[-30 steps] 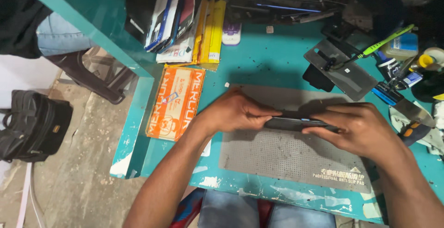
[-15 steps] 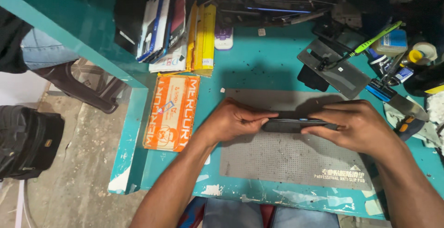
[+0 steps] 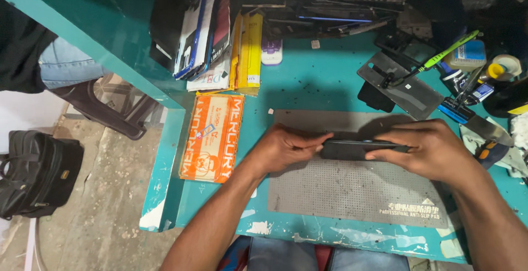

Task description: The person uses a metal prying tool to separate the back cover of a smartphone from its frame. After prying around the edges, the back cover is removed, exposing the internal components including the battery and camera module. The person then uses a screwdriver to remove screws from the internal assembly.

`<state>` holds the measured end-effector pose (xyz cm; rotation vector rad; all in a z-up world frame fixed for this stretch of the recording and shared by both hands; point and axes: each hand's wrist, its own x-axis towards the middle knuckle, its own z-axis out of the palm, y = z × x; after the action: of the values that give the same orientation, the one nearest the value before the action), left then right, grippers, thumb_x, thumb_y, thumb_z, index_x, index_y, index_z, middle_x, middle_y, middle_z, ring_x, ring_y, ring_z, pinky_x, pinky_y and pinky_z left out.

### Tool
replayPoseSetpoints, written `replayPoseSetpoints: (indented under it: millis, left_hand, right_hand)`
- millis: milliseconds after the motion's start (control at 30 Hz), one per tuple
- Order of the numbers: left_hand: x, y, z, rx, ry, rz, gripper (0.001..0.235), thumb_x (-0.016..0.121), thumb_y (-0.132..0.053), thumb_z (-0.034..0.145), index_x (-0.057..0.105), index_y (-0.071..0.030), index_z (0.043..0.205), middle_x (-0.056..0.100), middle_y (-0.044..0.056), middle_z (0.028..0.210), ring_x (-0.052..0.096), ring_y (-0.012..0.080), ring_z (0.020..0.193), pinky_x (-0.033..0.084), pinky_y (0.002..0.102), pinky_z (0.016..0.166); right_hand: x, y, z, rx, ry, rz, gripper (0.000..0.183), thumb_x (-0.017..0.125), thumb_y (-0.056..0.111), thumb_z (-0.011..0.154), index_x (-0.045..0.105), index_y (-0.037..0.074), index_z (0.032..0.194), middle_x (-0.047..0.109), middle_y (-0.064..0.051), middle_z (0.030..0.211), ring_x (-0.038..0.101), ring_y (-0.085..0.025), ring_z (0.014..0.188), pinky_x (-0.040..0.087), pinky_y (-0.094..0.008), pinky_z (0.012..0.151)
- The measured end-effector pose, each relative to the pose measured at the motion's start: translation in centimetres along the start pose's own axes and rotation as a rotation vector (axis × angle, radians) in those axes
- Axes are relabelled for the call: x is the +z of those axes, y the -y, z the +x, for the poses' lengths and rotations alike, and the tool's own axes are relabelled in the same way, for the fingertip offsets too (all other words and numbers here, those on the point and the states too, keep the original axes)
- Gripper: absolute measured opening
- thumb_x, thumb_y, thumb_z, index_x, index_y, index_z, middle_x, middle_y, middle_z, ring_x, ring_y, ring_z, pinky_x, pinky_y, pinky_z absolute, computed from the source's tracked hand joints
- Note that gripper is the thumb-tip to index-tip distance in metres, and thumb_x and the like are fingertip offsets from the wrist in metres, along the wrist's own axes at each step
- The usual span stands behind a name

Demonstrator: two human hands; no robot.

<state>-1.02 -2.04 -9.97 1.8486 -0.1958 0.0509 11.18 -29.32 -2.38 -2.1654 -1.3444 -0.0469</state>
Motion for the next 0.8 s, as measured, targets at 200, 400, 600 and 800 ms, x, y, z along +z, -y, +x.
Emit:
replayPoseSetpoints:
  millis: [200,400,600,800]
  left_hand:
    - [0.4,-0.8,0.5,-0.032,-0.010,-0.087,0.029,0.077,-0.014,0.092,0.077,-0.015,0.121,0.081,0.002,0.108,0.074,0.0060,0.096,0.059,0.024,0.091]
    - [-0.8,-4.2,-1.1,0.066,-0.141,-0.083,0.030,0.078,-0.008,0.092,0.076,-0.005,0.122,0.078,0.009,0.119,0.072,0.0168,0.110,0.055,0.029,0.100]
    - [0.4,-7.1,-2.0,0.371,-0.183,-0.112,0.029,0.080,-0.005,0.092,0.074,0.000,0.120,0.074,0.014,0.128,0.075,0.0252,0.119,0.061,0.034,0.107]
    - [1.8,-8.3,-2.4,0.429,-0.179,-0.094,0.026,0.073,-0.002,0.100,0.071,0.002,0.125,0.072,0.016,0.131,0.074,0.0279,0.123,0.060,0.035,0.112]
  right_hand:
    - [-0.3,-0.7,-0.7,0.100,0.017,0.022,0.036,0.092,0.030,0.061,0.083,0.010,0.090,0.079,-0.004,0.076,0.072,-0.019,0.058,0.055,-0.032,0.051]
    - [2.0,-1.8,-2.8,0.274,-0.252,0.465,0.030,0.089,0.010,0.068,0.076,0.000,0.093,0.077,-0.008,0.087,0.069,-0.011,0.069,0.054,-0.024,0.060]
    - [6.3,-1.8,-3.4,0.359,-0.147,0.763,0.021,0.086,-0.001,0.073,0.074,-0.002,0.090,0.079,-0.010,0.086,0.071,-0.013,0.070,0.056,-0.024,0.058]
    - [7.7,-1.9,-4.4,0.223,-0.136,0.935,0.026,0.078,-0.004,0.082,0.067,-0.003,0.106,0.076,-0.012,0.098,0.076,-0.015,0.082,0.062,-0.024,0.067]
